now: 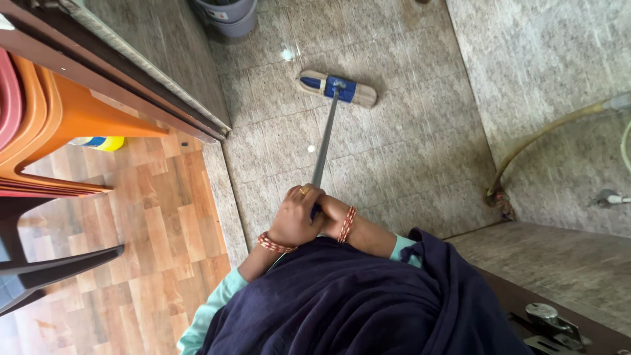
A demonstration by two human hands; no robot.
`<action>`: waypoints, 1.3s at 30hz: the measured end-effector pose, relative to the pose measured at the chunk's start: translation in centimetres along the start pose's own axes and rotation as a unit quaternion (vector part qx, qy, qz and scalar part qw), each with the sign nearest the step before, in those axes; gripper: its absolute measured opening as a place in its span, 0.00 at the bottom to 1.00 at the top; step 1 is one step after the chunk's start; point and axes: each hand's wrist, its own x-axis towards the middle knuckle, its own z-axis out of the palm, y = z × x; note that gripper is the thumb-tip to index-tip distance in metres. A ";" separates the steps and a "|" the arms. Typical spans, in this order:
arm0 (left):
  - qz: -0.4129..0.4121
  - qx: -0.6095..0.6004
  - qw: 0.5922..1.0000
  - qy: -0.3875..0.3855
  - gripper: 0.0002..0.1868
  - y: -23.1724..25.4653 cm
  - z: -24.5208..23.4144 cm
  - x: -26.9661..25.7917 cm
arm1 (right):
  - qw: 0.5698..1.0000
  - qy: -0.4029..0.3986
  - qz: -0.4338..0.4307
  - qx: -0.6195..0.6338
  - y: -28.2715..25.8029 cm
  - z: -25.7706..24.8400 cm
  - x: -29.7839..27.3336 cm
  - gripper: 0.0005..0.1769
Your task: The person mops a tiled bathroom floor using a flat mop. They move the mop back and forth across the floor, covering the area near a bucket, a urinal, and a doorway.
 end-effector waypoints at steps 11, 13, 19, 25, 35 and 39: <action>-0.040 0.002 0.999 -0.022 0.19 2.0 2.4 2.3 | 0.988 -0.124 -0.008 0.091 -0.4 -4.3 0.4 0.14; -0.055 0.023 0.998 -0.024 0.21 0.5 5.0 1.9 | 0.998 -0.057 -0.001 0.019 -1.9 -5.2 1.2 0.16; -0.094 0.088 0.990 -0.054 0.26 -5.0 13.9 1.2 | 0.996 0.069 -0.012 -0.056 -4.9 -8.2 4.0 0.17; -0.135 0.094 0.984 -0.071 0.23 -5.5 14.8 0.2 | 0.998 0.050 0.009 -0.044 -5.2 -8.5 3.6 0.16; -0.104 0.134 0.985 0.016 0.09 4.4 4.7 2.0 | 0.967 -0.175 0.070 0.173 -3.4 -2.9 -2.4 0.14; -0.091 0.130 0.987 0.031 0.08 3.5 1.8 1.2 | 0.948 -0.221 0.097 0.206 -2.4 -0.5 -0.9 0.17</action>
